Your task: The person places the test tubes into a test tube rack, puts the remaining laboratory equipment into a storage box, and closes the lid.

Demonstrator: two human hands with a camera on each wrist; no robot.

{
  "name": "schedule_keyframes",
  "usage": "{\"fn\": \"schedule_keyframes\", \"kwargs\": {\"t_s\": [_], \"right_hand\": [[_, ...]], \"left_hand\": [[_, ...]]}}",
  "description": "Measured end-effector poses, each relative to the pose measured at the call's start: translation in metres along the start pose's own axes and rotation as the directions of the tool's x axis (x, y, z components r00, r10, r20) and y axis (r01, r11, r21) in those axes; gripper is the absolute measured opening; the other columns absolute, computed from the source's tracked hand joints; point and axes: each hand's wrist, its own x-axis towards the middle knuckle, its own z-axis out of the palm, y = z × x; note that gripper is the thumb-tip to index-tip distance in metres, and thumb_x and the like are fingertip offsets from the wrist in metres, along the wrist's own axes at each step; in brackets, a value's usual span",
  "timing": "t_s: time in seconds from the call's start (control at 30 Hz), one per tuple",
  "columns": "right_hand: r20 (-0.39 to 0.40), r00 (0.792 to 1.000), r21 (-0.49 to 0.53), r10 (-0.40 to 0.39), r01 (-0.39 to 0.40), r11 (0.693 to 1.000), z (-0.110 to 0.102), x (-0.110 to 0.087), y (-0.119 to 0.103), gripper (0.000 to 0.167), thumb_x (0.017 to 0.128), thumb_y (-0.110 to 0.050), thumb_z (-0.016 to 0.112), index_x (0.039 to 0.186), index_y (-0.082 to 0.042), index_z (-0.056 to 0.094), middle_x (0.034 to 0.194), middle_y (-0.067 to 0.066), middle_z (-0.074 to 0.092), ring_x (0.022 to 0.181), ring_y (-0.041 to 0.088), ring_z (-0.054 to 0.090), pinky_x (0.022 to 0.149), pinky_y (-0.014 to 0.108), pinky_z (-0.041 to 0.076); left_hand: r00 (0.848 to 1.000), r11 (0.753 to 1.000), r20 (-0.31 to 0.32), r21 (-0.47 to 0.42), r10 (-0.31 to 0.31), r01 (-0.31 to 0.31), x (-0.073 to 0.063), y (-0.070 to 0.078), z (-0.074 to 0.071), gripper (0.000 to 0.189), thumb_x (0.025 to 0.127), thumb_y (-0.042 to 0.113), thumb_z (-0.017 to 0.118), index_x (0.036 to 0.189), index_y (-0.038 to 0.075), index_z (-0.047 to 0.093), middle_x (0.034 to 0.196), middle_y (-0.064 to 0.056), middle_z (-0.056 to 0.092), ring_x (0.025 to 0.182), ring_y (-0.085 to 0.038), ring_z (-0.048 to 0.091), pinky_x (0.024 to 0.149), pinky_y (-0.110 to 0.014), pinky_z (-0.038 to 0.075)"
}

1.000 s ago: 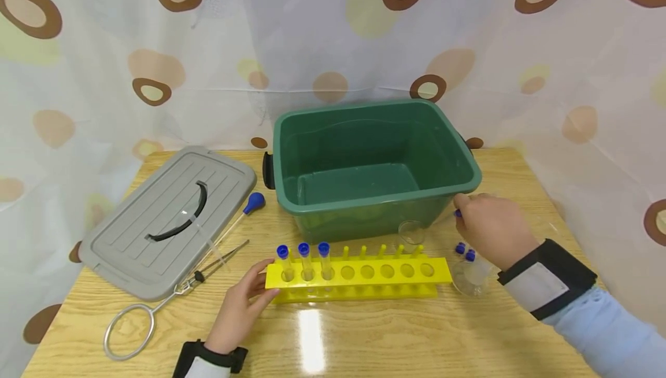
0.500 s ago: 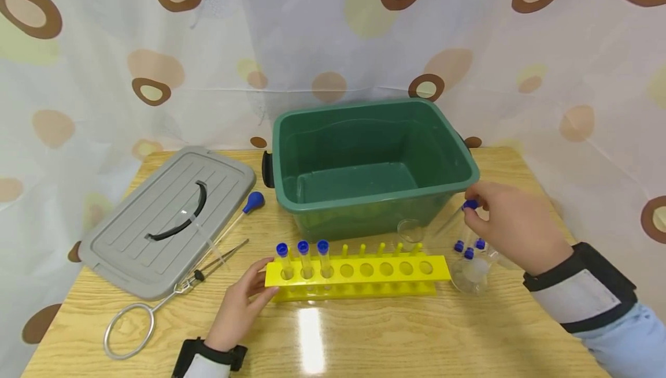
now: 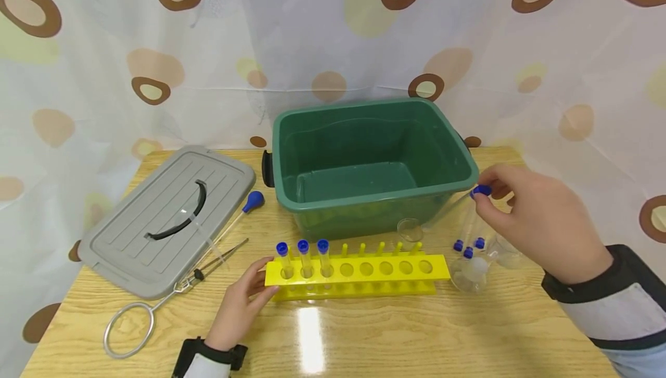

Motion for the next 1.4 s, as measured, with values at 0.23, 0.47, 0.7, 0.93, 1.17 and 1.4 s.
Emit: {"fn": "schedule_keyframes", "kwargs": {"t_s": [0.23,0.47,0.7,0.93,1.17,1.4], "right_hand": [[-0.006,0.999,0.052,-0.045,0.046,0.998,-0.010,0.002,-0.020,0.018,0.079,-0.008,0.072,0.096,-0.008,0.064,0.085,0.008,0.068,0.070,0.013,0.058,0.052,0.019,0.045],[-0.057,0.989,0.142,-0.139,0.146,0.979,-0.006,0.004,-0.040,0.023,0.074,-0.004,0.074,0.092,-0.014,0.065,0.084,0.000,0.067,0.069,-0.002,0.055,0.053,0.007,0.042],[-0.100,0.958,0.176,-0.270,0.284,0.943,0.006,0.010,-0.063,0.027,0.067,-0.002,0.077,0.087,-0.018,0.066,0.077,-0.010,0.066,0.065,0.003,0.055,0.058,0.007,0.042],[-0.084,0.944,0.207,-0.318,0.329,0.921,0.018,0.012,-0.078,0.029,0.066,-0.003,0.078,0.088,-0.018,0.066,0.079,-0.012,0.065,0.066,0.004,0.054,0.057,0.016,0.044],[-0.099,0.926,0.200,-0.364,0.377,0.904,0.025,0.013,-0.088,0.027,0.067,-0.006,0.078,0.089,-0.017,0.066,0.079,-0.011,0.066,0.067,0.006,0.057,0.057,0.019,0.046],[-0.048,0.923,0.217,-0.382,0.383,0.898,0.038,0.015,-0.097,0.025,0.071,-0.008,0.077,0.091,-0.018,0.064,0.081,-0.010,0.064,0.069,0.007,0.057,0.057,0.020,0.045]], "left_hand": [[1.000,1.000,-0.015,0.001,0.006,-0.006,0.000,-0.001,0.001,0.051,0.090,0.024,0.061,0.135,0.008,0.045,0.114,-0.020,0.065,0.102,-0.031,0.064,0.087,-0.039,0.052],[1.000,1.000,-0.018,0.000,0.014,-0.014,0.000,-0.001,0.002,0.050,0.090,0.023,0.062,0.135,0.008,0.045,0.112,-0.020,0.066,0.101,-0.030,0.064,0.086,-0.039,0.053],[1.000,1.000,-0.018,-0.003,0.010,-0.010,0.000,-0.002,0.002,0.051,0.090,0.022,0.062,0.135,0.008,0.045,0.112,-0.020,0.065,0.102,-0.030,0.064,0.086,-0.039,0.053],[1.000,1.000,-0.019,0.000,0.019,-0.019,0.001,-0.002,0.003,0.050,0.090,0.023,0.062,0.135,0.008,0.045,0.113,-0.020,0.065,0.102,-0.030,0.064,0.086,-0.039,0.053],[1.000,1.000,-0.023,0.003,0.016,-0.016,0.000,-0.002,0.002,0.051,0.090,0.023,0.062,0.135,0.009,0.045,0.114,-0.020,0.065,0.102,-0.031,0.064,0.086,-0.038,0.053],[1.000,1.000,-0.017,-0.008,0.009,-0.009,0.000,-0.001,0.002,0.051,0.090,0.024,0.062,0.135,0.010,0.045,0.114,-0.020,0.065,0.103,-0.031,0.063,0.086,-0.038,0.053]]}}
